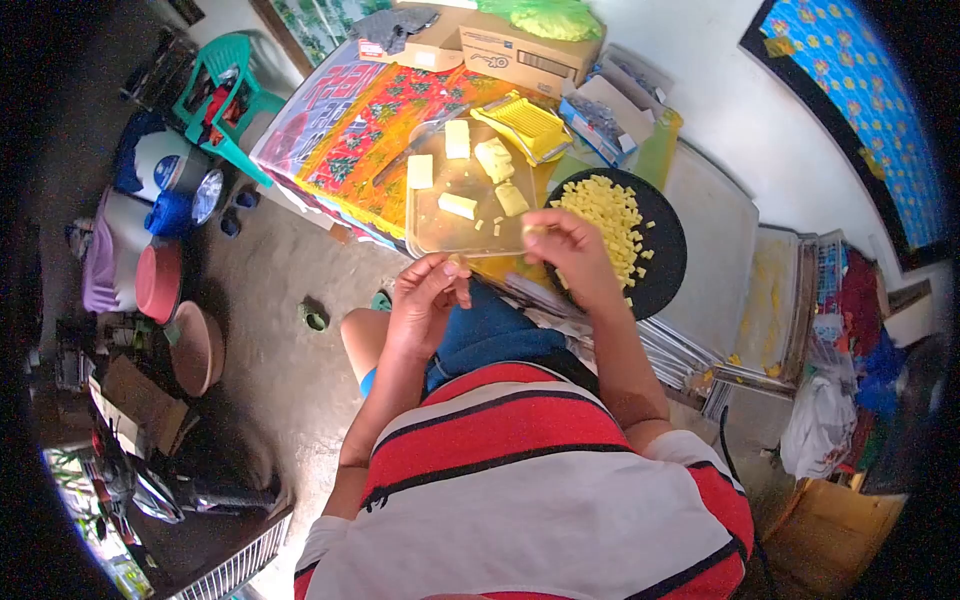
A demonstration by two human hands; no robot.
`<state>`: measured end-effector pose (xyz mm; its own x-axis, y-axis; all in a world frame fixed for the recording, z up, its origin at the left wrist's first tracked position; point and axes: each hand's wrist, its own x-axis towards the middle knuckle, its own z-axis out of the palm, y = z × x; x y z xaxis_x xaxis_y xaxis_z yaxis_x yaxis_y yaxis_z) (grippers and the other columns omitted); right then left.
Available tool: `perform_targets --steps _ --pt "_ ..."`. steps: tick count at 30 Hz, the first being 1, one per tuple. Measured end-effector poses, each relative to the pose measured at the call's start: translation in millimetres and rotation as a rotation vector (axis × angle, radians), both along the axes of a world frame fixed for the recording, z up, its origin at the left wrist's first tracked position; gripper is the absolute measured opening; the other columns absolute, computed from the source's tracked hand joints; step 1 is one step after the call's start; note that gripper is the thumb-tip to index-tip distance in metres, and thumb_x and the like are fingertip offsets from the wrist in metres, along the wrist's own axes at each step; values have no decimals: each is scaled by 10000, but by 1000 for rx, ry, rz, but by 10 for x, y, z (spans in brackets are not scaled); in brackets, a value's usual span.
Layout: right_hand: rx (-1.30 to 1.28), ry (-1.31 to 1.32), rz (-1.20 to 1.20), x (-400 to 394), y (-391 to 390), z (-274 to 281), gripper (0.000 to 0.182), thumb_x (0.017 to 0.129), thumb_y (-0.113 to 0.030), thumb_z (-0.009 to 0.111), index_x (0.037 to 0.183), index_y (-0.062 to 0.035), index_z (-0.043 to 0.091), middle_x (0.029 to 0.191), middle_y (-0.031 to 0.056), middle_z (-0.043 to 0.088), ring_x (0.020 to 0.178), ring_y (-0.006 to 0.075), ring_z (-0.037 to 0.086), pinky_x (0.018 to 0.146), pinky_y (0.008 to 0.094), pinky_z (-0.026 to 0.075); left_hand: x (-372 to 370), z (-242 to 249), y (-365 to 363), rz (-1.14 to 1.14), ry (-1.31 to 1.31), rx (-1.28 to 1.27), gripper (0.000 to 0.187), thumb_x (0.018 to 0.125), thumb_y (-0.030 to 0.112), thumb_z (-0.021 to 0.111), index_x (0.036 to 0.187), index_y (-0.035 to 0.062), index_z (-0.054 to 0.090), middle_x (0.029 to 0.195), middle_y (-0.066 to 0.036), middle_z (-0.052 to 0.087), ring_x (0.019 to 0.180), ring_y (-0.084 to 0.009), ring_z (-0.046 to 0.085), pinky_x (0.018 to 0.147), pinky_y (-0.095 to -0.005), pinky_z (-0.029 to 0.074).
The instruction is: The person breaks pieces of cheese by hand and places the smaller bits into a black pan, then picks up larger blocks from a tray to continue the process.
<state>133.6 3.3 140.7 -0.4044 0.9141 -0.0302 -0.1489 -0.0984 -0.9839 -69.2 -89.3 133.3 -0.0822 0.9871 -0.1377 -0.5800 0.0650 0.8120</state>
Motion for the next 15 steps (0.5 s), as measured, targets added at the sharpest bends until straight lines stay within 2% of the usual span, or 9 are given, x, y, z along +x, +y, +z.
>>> perform_targets --steps 3,6,9,10,13,15 --pt "135 -248 -253 464 298 -207 267 811 -89 672 1063 -21 615 866 5 609 672 73 551 643 223 470 -18 -52 7 -17 -83 0 126 865 151 616 883 27 630 778 -38 620 625 -121 571 590 -278 482" --pt "252 -571 -443 977 570 -642 279 766 -150 701 1012 -26 657 790 16 633 616 107 543 615 269 456 19 -50 26 -27 -125 -35 116 864 170 613 850 55 616 780 -31 608 632 -121 567 581 -287 487" --pt "239 -858 -431 1243 660 -866 258 753 -195 698 962 -44 686 746 62 628 605 157 559 609 298 460 65 -108 59 -53 -136 -59 182 876 253 621 852 74 604 775 -25 595 639 -124 559 578 -289 482" --pt "223 -812 -458 1260 678 -944 228 763 -223 692 921 -59 710 750 115 640 613 201 584 619 317 471 80 -121 72 -61 -146 -74 203 876 278 624 858 77 602 776 -23 594 640 -124 558 579 -289 481" --pt "79 -723 -476 1230 663 -936 283 765 -247 694 994 -81 703 827 145 667 694 223 628 675 334 489 101 -127 89 -105 -172 -93 263 872 346 629 880 84 600 780 -24 591 648 -131 559 586 -297 481" --pt "226 -786 -486 1171 656 -939 279 821 -223 649 1055 -76 683 873 85 644 705 143 602 649 276 499 88 -135 81 -128 -197 -115 281 877 364 620 899 84 601 795 -28 590 666 -141 563 594 -318 483"
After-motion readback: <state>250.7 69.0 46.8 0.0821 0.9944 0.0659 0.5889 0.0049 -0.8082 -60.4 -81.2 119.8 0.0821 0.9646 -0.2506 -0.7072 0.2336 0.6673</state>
